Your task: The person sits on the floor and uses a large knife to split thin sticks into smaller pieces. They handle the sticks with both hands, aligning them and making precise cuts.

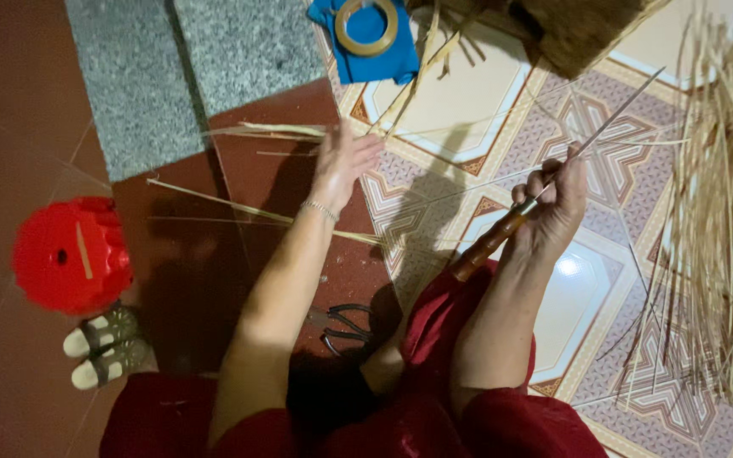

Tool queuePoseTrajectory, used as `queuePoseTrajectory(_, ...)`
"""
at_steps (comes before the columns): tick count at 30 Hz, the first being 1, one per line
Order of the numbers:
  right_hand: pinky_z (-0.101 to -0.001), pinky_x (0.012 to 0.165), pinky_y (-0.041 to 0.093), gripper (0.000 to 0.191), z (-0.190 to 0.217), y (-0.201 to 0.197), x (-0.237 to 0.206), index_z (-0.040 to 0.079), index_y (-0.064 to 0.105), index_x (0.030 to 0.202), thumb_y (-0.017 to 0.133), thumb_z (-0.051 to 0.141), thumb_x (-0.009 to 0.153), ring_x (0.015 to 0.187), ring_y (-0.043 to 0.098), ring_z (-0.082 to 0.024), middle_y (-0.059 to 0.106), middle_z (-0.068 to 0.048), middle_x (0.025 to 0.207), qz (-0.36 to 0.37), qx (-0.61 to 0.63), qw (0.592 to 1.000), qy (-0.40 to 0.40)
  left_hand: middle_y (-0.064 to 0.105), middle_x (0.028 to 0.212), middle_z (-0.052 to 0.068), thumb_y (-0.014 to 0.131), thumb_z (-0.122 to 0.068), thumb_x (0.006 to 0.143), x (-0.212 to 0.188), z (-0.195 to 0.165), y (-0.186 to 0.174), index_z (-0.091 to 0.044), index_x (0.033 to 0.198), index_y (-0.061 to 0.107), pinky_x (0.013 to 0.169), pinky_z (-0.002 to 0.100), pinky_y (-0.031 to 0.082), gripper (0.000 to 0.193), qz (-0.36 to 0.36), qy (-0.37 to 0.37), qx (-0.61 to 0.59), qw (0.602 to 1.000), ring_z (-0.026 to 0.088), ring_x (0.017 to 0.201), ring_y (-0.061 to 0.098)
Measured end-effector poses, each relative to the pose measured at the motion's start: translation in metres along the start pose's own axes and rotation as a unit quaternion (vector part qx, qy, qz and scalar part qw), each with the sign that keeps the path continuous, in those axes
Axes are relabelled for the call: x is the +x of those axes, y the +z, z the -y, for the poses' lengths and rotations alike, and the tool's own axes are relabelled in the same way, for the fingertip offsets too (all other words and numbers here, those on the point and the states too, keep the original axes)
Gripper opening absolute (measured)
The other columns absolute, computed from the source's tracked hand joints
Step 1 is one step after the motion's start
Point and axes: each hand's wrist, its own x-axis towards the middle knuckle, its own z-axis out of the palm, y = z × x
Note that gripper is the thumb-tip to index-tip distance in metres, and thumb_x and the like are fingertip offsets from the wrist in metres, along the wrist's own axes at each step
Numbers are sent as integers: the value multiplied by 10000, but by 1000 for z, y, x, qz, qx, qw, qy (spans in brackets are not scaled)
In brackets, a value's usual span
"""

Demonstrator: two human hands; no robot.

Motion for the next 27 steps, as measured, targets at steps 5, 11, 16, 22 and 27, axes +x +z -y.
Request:
queuePoseTrajectory(5, -282, 525, 434, 518, -5, 5, 10, 114, 593, 1412, 807, 323, 988, 624, 490, -102, 557, 3, 877, 25, -88, 996, 5, 741, 1179, 185, 564, -338, 1014, 10, 9, -18, -48, 1348, 560, 804, 376, 606, 443, 1, -36, 333, 942, 275, 920, 766)
queuePoseTrajectory(11, -330, 534, 460, 605, -19, 7, 4, 64, 540, 1465, 753, 381, 996, 642, 538, -175, 633, -80, 983, -10, -77, 997, 9, 766, 1015, 100, 731, -106, 899, -43, 35, -84, -96, 966, 768, 866, 378, 585, 78, 32, 28, 623, 781, 224, 921, 731)
queuePoseTrajectory(16, -341, 572, 487, 564, -24, 13, -4, 47, 531, 1531, 767, 226, 1051, 678, 574, -176, 605, -60, 944, 49, -129, 990, 23, 660, 1183, 78, 749, -95, 880, -69, 51, -97, -118, 996, 761, 1098, 445, 400, 119, 78, 6, 779, 622, 258, 1225, 532)
queuePoseTrajectory(22, -292, 575, 465, 479, -34, 26, -3, -33, 589, 1525, 753, 144, 1111, 647, 558, -161, 669, -87, 973, 111, -189, 976, 18, 614, 1288, 57, 741, -16, 768, -69, 62, -100, -123, 1183, 702, 1129, 479, 340, 431, 111, 76, 837, 531, 234, 1263, 480)
queuePoseTrajectory(27, -325, 555, 513, 418, -36, 36, -8, 5, 602, 1472, 753, 133, 1104, 694, 606, -200, 636, -94, 932, 109, -154, 981, 46, 664, 1221, 52, 661, 13, 932, -61, 57, -102, -113, 1208, 693, 1185, 455, 380, 305, 161, 83, 834, 521, 223, 1220, 564)
